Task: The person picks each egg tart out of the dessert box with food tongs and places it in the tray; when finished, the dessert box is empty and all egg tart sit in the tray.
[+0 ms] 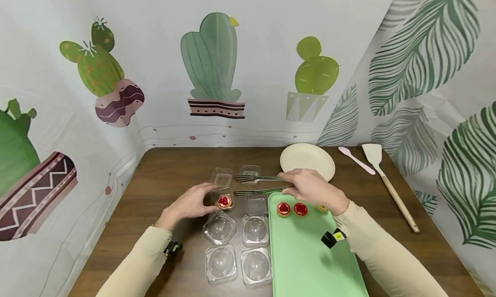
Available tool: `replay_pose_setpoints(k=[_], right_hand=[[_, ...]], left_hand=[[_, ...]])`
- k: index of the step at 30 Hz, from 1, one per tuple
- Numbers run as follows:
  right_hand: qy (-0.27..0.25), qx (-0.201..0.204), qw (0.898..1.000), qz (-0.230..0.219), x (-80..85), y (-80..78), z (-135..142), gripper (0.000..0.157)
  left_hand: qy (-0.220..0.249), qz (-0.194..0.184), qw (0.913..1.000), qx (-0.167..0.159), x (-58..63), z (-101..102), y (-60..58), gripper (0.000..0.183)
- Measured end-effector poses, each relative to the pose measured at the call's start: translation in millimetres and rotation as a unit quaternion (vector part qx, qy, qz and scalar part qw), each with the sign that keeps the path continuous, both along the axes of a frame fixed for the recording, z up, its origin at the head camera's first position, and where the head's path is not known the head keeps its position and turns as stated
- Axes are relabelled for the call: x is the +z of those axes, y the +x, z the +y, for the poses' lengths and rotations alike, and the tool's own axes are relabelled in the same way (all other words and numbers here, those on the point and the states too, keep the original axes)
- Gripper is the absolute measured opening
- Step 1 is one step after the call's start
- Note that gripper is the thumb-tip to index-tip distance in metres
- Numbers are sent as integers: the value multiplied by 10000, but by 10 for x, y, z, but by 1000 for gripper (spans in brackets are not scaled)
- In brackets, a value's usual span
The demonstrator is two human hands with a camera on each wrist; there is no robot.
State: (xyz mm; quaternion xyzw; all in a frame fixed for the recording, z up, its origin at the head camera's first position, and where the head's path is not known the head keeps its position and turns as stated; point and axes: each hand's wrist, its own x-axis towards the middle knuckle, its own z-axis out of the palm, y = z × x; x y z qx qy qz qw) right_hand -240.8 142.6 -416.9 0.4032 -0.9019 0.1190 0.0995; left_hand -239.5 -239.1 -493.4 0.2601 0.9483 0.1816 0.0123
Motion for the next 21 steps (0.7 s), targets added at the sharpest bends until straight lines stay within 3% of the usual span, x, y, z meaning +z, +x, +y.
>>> replay_pose_setpoints(k=[9, 21], right_hand=[[401, 174, 9990, -40, -48, -82, -353, 40], [707, 348, 9969, 43, -195, -195, -564, 40]], left_hand=[[-43, 54, 10000, 25, -78, -15, -37, 71], [-129, 0, 9999, 14, -91, -19, -45, 71]])
